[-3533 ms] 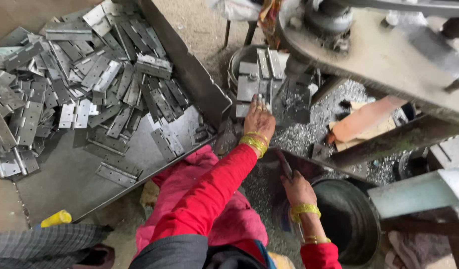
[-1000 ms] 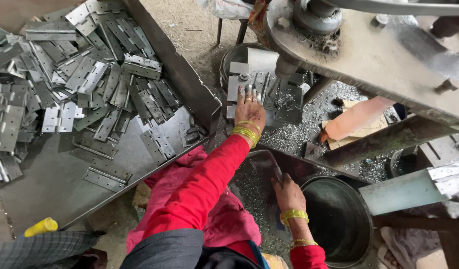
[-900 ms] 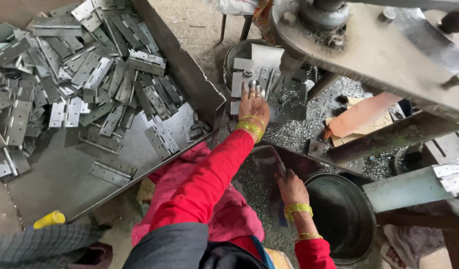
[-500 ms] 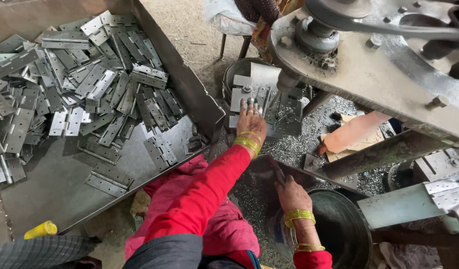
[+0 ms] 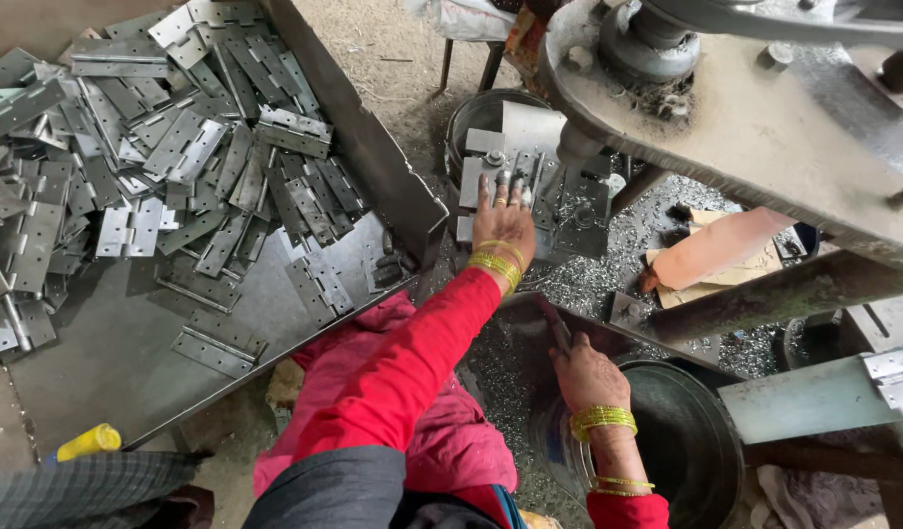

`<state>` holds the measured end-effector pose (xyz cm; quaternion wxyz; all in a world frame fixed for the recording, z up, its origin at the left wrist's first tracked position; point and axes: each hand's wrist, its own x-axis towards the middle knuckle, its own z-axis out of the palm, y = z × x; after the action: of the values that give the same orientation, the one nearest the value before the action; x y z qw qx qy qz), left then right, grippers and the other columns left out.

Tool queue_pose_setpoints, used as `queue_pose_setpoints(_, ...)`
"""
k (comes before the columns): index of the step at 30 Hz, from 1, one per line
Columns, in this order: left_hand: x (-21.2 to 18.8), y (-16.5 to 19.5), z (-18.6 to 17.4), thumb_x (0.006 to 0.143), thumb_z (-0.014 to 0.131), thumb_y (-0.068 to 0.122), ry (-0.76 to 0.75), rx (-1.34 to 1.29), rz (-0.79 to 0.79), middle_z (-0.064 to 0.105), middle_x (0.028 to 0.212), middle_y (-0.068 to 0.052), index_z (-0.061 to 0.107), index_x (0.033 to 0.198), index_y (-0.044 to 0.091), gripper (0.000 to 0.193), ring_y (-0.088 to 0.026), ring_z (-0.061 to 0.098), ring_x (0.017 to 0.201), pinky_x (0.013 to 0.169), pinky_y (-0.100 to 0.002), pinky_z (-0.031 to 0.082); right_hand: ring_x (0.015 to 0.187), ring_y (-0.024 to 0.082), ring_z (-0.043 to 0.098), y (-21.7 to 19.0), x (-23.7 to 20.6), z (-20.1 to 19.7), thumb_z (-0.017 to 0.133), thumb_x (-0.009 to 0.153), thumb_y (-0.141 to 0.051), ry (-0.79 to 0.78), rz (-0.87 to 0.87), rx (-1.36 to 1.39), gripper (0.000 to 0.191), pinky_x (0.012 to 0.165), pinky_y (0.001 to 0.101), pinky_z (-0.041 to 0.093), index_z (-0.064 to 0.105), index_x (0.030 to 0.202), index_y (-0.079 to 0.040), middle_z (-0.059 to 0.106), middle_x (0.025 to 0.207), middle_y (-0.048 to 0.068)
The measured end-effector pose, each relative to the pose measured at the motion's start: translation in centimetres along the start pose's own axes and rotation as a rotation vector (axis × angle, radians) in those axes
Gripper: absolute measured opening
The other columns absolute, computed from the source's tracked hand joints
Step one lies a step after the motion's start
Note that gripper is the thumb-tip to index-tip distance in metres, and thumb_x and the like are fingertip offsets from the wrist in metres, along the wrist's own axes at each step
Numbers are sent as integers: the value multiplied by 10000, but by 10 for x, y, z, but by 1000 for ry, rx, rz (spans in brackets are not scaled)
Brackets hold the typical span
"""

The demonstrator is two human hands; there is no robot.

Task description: The person repeatedly places metal hinge pieces into a press machine, activates the press with a lever, and removes the processed pieces. The person handles the metal pieces one at a time and deposits them into a nearby bin.

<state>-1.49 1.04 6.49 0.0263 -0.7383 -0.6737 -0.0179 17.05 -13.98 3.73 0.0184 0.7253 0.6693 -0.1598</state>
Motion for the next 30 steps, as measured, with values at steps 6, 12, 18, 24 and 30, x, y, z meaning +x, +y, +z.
queue_pose_setpoints(6,5,-4,4,994,372,252,20,-34,-8,329,1648,-49,466,1497,114,530,-300,198,1548,1232,-572,3,1008,431,705,-3,-6,-2,537,966,-495,-19,9,10,489,874,554,539,593,1167,-53,744,1013,243)
queue_pose_setpoints(12,8,-3,10,1037,337,227,45,-102,-39,450,1597,-59,567,1422,41,486,-293,244,1554,1279,-535,23,1017,429,705,0,-1,1,547,959,-498,-30,21,16,508,878,543,544,588,1194,-50,744,1021,245)
queue_pose_setpoints(18,9,2,11,1079,320,223,49,-24,-67,491,1573,-80,550,1476,9,507,-298,307,1525,1299,-533,28,1038,459,676,10,-13,35,586,932,-497,42,50,187,470,861,561,526,625,1160,-88,729,1047,249)
queue_pose_setpoints(24,5,-4,3,1009,351,237,-18,21,-7,304,1651,-54,484,1491,89,522,-308,228,1528,1229,-620,-7,1072,467,656,18,-3,37,598,921,-497,60,11,230,482,880,555,520,635,1160,-80,721,1064,261)
queue_pose_setpoints(30,9,-2,-1,1037,344,233,-52,66,-13,292,1672,-84,465,1506,71,511,-342,206,1558,1225,-620,11,1074,463,667,22,8,27,593,927,-526,42,0,146,519,901,557,519,630,1167,-68,718,1089,262)
